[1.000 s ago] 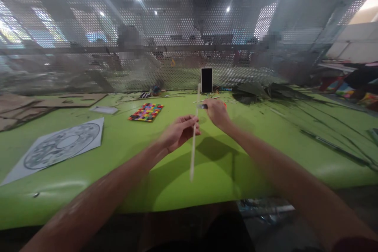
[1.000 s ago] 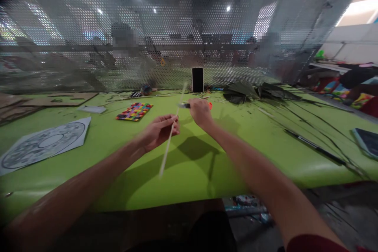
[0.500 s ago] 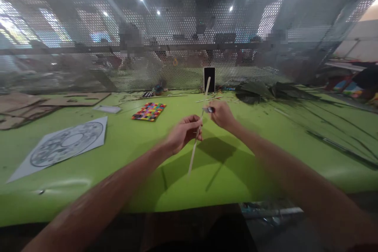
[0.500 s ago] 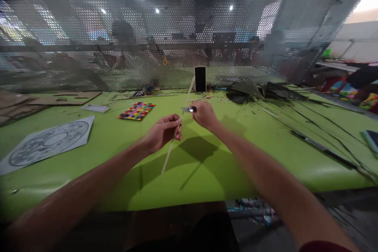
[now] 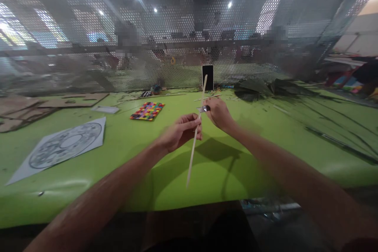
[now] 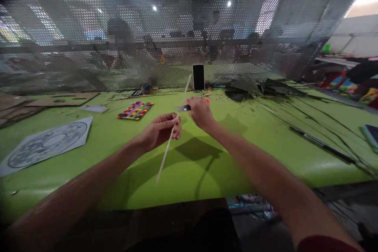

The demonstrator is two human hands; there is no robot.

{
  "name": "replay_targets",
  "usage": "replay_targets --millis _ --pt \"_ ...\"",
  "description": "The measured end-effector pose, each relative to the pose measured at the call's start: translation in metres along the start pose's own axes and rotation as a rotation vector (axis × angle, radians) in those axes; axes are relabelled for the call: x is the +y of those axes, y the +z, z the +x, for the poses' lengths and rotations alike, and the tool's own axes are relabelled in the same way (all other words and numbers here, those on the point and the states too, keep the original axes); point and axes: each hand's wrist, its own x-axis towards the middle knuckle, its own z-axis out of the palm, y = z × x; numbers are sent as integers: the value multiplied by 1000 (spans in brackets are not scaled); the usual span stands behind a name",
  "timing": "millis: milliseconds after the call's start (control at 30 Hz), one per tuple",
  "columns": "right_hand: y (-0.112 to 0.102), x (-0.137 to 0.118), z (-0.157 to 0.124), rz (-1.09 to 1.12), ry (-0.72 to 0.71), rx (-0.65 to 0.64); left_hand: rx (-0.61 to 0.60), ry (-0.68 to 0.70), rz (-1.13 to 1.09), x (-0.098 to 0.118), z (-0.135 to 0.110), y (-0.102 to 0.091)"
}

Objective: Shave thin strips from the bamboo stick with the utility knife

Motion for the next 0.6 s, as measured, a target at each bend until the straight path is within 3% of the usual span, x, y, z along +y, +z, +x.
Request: replay_targets --millis 333,500,600 --pt "2 -2 3 -52 -2 -7 17 11 -7 4 -2 2" --pt "1 25 8 -48 244 16 -91 -88 66 -3 -8 16" --pt "-7 45 8 -43 299 94 -93 -88 68 -5 -9 20"
